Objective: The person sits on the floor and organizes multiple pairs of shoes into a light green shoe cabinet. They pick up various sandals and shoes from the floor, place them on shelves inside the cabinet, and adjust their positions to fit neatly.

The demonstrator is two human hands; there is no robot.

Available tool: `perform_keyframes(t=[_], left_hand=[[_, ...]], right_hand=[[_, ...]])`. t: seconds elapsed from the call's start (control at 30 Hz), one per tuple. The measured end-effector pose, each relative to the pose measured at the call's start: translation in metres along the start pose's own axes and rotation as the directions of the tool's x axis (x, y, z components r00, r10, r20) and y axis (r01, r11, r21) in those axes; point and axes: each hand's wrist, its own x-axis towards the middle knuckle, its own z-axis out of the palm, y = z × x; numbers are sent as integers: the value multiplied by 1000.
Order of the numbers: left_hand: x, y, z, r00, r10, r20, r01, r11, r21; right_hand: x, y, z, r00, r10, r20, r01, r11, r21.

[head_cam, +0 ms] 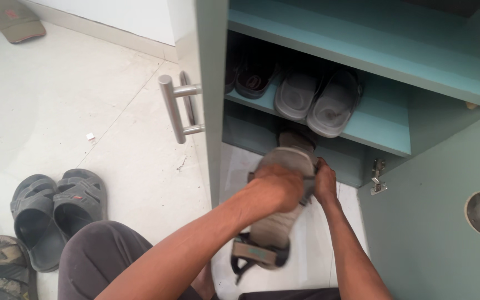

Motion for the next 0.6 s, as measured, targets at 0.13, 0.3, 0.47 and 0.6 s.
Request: perform_keyframes(t=[0.13, 0.3, 0.47, 0.6], left_hand=[[27, -17, 9, 992, -117, 46, 115, 992, 61], [65, -52, 27, 951, -296, 93, 297, 955, 5], [101, -69, 32, 920, -386, 72, 385, 923, 24], [127, -77, 35, 904, -425, -41, 425, 905, -19]], right_hand=[[-11, -10, -10, 999, -22, -34, 14, 979, -205], [-16, -9, -17, 999, -12, -31, 6, 980, -200], [-14, -1, -20, 999, -51, -18, 46, 978, -202], [-17, -4, -20, 996, -85, -22, 81, 986, -143]])
